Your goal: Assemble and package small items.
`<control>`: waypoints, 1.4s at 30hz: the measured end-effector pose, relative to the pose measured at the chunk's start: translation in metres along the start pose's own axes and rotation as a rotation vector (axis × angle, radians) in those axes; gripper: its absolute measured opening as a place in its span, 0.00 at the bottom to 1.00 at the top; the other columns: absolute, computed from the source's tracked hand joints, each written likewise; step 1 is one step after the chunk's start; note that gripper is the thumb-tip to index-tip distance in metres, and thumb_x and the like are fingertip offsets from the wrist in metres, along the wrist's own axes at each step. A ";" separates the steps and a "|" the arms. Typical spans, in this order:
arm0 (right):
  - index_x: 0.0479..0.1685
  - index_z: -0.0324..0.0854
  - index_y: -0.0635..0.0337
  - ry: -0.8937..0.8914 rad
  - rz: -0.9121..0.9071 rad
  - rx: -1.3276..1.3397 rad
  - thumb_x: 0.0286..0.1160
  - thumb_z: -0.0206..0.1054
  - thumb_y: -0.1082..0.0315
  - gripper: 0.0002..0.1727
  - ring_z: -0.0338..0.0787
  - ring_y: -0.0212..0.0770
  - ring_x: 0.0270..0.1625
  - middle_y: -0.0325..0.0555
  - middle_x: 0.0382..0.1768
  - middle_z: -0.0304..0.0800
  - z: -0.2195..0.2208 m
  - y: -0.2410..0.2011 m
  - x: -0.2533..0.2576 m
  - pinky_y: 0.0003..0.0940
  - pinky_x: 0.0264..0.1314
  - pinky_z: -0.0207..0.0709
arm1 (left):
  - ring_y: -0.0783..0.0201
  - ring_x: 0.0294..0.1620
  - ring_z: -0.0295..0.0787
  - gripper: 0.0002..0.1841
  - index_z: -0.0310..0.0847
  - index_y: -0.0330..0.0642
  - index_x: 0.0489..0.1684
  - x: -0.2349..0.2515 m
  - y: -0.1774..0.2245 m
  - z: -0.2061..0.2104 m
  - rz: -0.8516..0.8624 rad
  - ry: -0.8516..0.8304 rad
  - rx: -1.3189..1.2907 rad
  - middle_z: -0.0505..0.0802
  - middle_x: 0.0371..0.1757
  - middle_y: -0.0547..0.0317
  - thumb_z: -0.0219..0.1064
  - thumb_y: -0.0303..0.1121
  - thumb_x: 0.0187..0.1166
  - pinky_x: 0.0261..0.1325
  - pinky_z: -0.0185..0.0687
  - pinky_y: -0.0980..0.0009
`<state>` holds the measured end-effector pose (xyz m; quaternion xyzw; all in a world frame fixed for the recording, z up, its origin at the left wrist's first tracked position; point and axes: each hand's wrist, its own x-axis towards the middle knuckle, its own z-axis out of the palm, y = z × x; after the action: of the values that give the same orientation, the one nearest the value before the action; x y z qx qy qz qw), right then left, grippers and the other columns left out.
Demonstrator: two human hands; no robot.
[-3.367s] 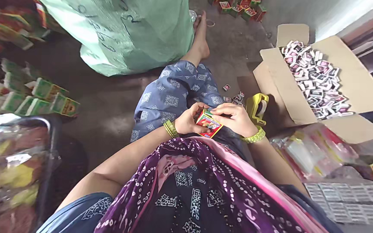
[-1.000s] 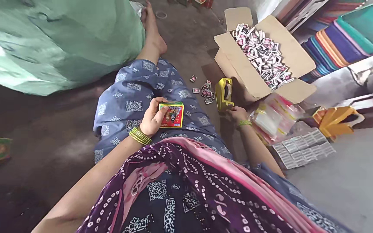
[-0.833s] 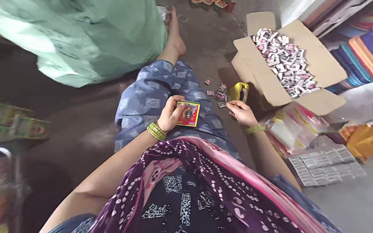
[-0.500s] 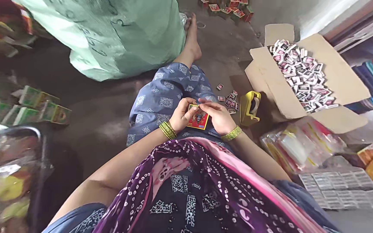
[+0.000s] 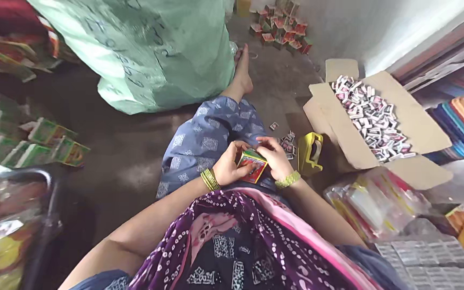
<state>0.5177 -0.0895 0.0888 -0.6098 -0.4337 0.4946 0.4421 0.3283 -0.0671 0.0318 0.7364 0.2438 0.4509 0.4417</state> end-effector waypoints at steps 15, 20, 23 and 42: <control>0.61 0.82 0.64 -0.012 0.172 -0.355 0.77 0.70 0.43 0.31 0.93 0.49 0.46 0.55 0.48 0.91 -0.068 -0.132 0.155 0.47 0.49 0.89 | 0.50 0.63 0.88 0.23 0.65 0.33 0.73 0.016 0.006 -0.012 -0.531 0.414 -0.477 0.82 0.67 0.44 0.52 0.38 0.84 0.57 0.91 0.52; 0.92 0.44 0.59 0.374 -0.370 0.223 0.88 0.58 0.51 0.40 0.85 0.56 0.72 0.63 0.83 0.66 -0.103 -0.254 0.232 0.50 0.65 0.88 | 0.52 0.60 0.89 0.21 0.66 0.33 0.72 0.016 0.004 -0.012 -0.508 0.391 -0.453 0.83 0.65 0.45 0.56 0.35 0.85 0.56 0.92 0.53; 0.87 0.56 0.64 0.289 -0.386 0.119 0.87 0.60 0.54 0.35 0.89 0.53 0.65 0.62 0.75 0.76 -0.083 -0.243 0.221 0.48 0.63 0.88 | 0.53 0.59 0.90 0.20 0.67 0.33 0.71 0.015 0.005 -0.014 -0.495 0.370 -0.442 0.84 0.64 0.46 0.57 0.34 0.85 0.55 0.92 0.54; 0.59 0.86 0.65 -0.233 -0.460 -0.560 0.77 0.71 0.64 0.17 0.94 0.37 0.51 0.49 0.50 0.95 0.016 0.038 0.072 0.40 0.60 0.88 | 0.55 0.62 0.87 0.18 0.78 0.33 0.65 -0.028 0.005 -0.148 -0.482 0.798 0.185 0.87 0.62 0.43 0.66 0.30 0.80 0.67 0.85 0.56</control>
<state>0.5145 -0.0270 0.0346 -0.5335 -0.7248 0.3108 0.3057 0.1845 -0.0270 0.0542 0.4645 0.5972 0.5596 0.3382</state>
